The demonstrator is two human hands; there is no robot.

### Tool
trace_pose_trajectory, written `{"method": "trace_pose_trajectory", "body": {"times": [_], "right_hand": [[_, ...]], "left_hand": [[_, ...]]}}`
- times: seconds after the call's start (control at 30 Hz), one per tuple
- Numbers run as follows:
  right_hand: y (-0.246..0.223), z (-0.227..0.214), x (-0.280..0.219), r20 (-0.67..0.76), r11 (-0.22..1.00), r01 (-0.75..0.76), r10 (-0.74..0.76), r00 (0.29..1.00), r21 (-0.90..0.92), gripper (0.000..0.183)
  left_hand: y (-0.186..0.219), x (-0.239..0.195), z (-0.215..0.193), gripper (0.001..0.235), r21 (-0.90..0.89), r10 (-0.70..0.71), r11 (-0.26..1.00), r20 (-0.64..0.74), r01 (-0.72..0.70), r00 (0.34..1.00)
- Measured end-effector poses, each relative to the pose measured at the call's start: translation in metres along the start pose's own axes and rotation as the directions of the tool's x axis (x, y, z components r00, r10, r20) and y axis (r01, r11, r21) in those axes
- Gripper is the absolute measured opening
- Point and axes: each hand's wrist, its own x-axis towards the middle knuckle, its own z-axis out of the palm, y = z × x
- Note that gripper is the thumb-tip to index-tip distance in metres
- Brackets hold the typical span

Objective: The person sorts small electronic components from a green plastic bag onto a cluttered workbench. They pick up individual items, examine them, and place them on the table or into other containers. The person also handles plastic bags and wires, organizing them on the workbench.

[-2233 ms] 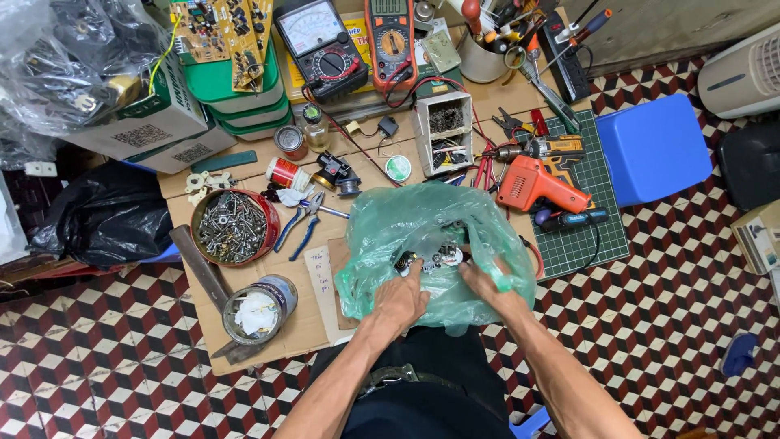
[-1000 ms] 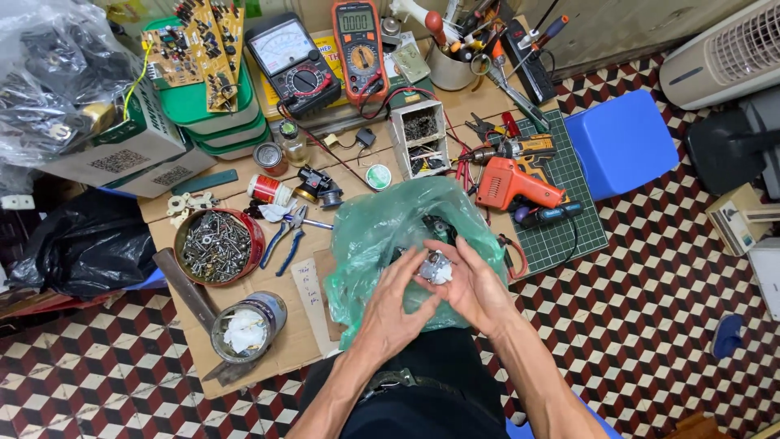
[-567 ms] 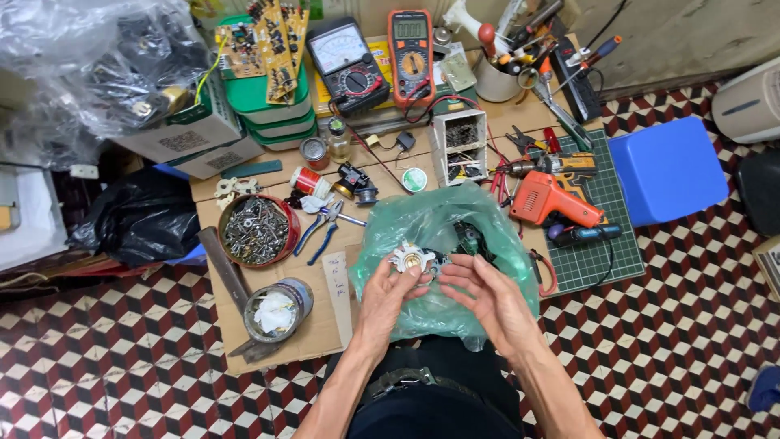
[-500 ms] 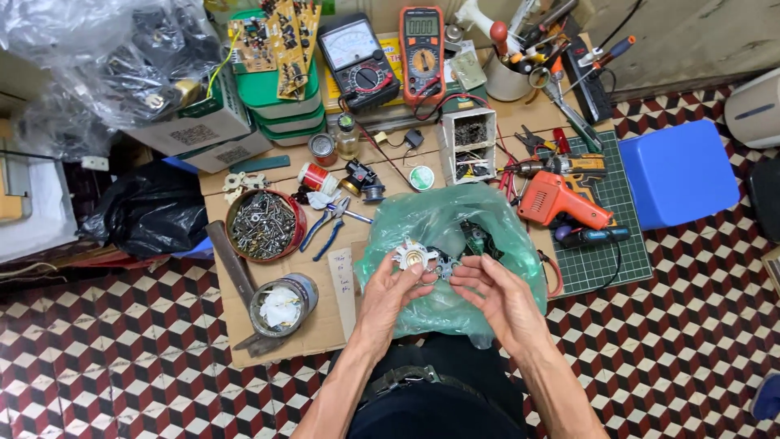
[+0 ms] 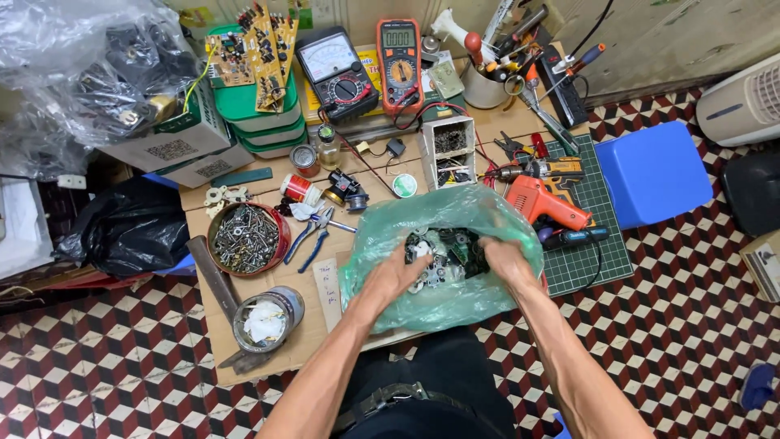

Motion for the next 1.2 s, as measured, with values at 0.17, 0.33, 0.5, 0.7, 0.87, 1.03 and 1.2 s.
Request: {"method": "trace_pose_trajectory", "body": {"times": [0.17, 0.33, 0.5, 0.7, 0.87, 1.03, 1.2], "right_hand": [[-0.006, -0.004, 0.003, -0.044, 0.943, 0.117, -0.137, 0.990, -0.311, 0.050], [-0.019, 0.013, 0.017, 0.095, 0.900, 0.158, -0.130, 0.987, -0.407, 0.041], [-0.001, 0.020, 0.073, 0.208, 0.683, 0.194, -0.063, 0.976, -0.704, 0.040], [-0.001, 0.027, 0.106, 0.223, 0.710, 0.024, 0.189, 0.956, -0.704, 0.060], [0.007, 0.024, 0.090, 0.163, 0.824, 0.260, -0.205, 0.965, -0.504, 0.033], [-0.023, 0.009, 0.079, 0.273, 0.694, 0.244, -0.071, 0.960, -0.677, 0.039], [0.037, 0.013, 0.104, 0.447, 0.647, 0.426, -0.144, 0.883, -0.633, 0.060]], "left_hand": [[0.036, 0.026, -0.033, 0.066, 0.247, -0.071, 0.967, 0.010, 0.066, 0.997], [0.041, 0.041, -0.042, 0.073, 0.414, -0.137, 0.904, 0.038, 0.109, 0.990], [0.056, 0.049, -0.055, 0.098, 0.429, -0.237, 0.891, 0.155, 0.151, 0.959], [0.011, 0.068, -0.040, 0.103, 0.421, -0.197, 0.902, 0.206, 0.095, 0.958], [0.004, 0.055, -0.032, 0.083, 0.431, -0.075, 0.903, 0.172, -0.006, 0.982], [0.003, 0.057, -0.010, 0.067, 0.300, 0.004, 0.952, 0.190, -0.063, 0.982], [0.027, 0.078, 0.004, 0.081, 0.477, 0.062, 0.866, 0.192, -0.148, 0.980]]}}
